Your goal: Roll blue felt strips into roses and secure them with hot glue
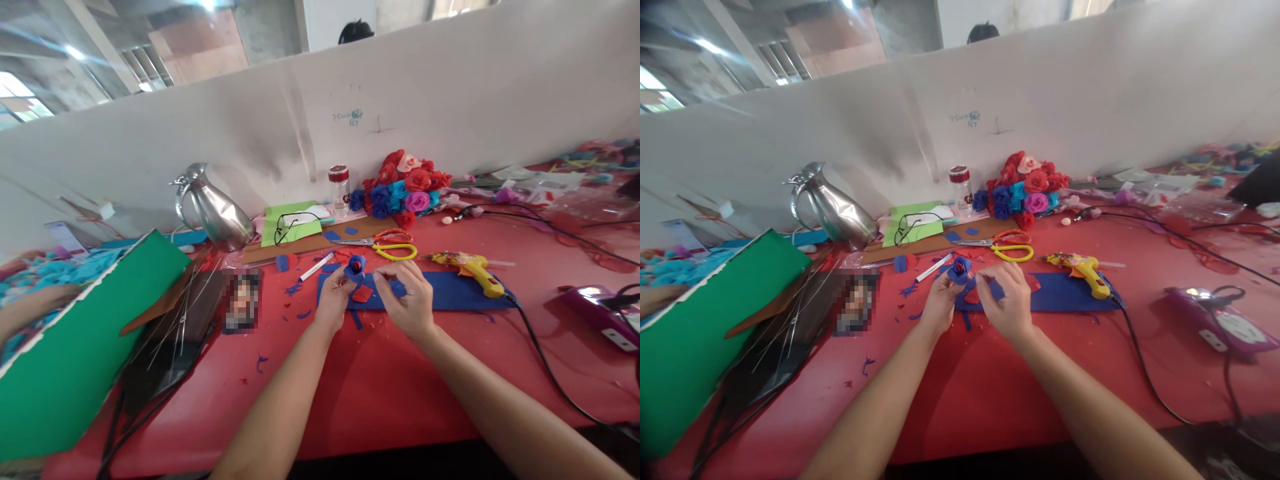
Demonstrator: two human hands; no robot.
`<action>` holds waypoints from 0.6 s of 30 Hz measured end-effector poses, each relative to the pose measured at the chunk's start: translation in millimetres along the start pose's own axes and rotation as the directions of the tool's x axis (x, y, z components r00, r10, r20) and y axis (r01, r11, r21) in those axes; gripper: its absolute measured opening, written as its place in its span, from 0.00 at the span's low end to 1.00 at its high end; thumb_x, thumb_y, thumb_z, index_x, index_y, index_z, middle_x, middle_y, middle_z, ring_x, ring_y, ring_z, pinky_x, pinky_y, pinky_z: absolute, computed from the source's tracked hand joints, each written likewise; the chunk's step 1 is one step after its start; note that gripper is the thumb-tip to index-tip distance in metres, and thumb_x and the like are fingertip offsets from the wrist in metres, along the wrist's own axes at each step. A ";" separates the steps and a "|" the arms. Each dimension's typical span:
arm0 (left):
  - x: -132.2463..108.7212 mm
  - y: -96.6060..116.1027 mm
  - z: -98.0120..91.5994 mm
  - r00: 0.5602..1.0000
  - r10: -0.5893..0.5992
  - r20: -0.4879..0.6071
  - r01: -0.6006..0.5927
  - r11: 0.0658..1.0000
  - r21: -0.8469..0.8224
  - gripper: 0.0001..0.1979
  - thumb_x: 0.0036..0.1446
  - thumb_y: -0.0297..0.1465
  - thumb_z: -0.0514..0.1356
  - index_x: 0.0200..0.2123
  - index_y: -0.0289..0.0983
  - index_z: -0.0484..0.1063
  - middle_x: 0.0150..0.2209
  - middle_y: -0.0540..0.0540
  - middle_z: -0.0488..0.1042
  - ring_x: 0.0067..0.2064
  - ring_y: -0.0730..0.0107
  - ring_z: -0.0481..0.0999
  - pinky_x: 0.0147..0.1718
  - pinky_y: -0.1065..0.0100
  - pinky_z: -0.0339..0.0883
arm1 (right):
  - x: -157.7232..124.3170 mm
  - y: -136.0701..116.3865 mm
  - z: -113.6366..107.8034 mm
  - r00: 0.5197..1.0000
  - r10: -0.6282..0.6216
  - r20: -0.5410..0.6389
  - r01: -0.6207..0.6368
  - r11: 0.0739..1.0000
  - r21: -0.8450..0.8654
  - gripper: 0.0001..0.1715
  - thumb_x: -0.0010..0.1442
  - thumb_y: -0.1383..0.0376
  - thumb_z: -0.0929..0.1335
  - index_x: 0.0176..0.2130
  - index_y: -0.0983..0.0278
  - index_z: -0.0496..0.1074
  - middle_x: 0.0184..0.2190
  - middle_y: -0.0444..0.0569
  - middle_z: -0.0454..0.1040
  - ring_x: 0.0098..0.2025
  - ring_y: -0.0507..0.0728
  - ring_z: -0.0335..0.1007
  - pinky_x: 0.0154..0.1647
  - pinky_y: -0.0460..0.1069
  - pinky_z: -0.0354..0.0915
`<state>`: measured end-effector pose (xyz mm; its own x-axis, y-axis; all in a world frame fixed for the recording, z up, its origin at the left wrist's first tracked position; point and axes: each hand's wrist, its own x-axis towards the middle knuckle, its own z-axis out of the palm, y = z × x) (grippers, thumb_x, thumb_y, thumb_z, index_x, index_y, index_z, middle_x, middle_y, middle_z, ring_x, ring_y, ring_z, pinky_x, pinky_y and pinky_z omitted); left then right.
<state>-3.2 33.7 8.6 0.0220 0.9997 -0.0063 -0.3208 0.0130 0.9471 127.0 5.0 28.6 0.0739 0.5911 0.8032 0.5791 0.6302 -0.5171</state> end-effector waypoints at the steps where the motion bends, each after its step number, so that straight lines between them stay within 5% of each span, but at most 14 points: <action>1: 0.3 -0.1 -0.5 1.000 0.003 0.015 -0.003 1.000 -0.007 0.12 0.37 0.35 0.70 0.27 0.37 0.77 0.30 0.49 0.77 0.35 0.70 0.71 0.43 0.67 0.63 | 0.2 -0.4 -0.2 1.000 0.001 0.009 -0.001 1.000 0.008 0.06 0.60 0.68 0.65 0.30 0.60 0.70 0.25 0.45 0.73 0.29 0.55 0.67 0.33 0.52 0.64; 12: -1.4 -3.3 -2.5 0.987 -0.033 0.159 0.039 0.999 -0.037 0.13 0.39 0.37 0.71 0.28 0.38 0.76 0.30 0.49 0.76 0.37 0.67 0.71 0.46 0.65 0.61 | -2.0 1.4 0.9 0.998 -0.046 0.039 0.044 0.998 0.049 0.06 0.57 0.70 0.67 0.35 0.60 0.72 0.29 0.46 0.75 0.32 0.56 0.69 0.36 0.52 0.66; 18: 0.8 -6.4 -4.2 0.984 -0.063 0.165 0.082 0.991 -0.109 0.17 0.36 0.39 0.73 0.27 0.36 0.74 0.28 0.51 0.72 0.32 0.73 0.67 0.41 0.68 0.61 | -3.5 10.1 6.5 0.979 0.194 0.056 -0.198 0.978 0.066 0.05 0.57 0.66 0.66 0.34 0.61 0.72 0.29 0.47 0.74 0.33 0.56 0.67 0.36 0.52 0.65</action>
<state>-5.1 34.5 1.2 0.1981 0.9801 -0.0128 -0.4193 0.0965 0.9027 127.3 12.6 18.7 0.1395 0.7294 0.6698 0.4983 0.5328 -0.6840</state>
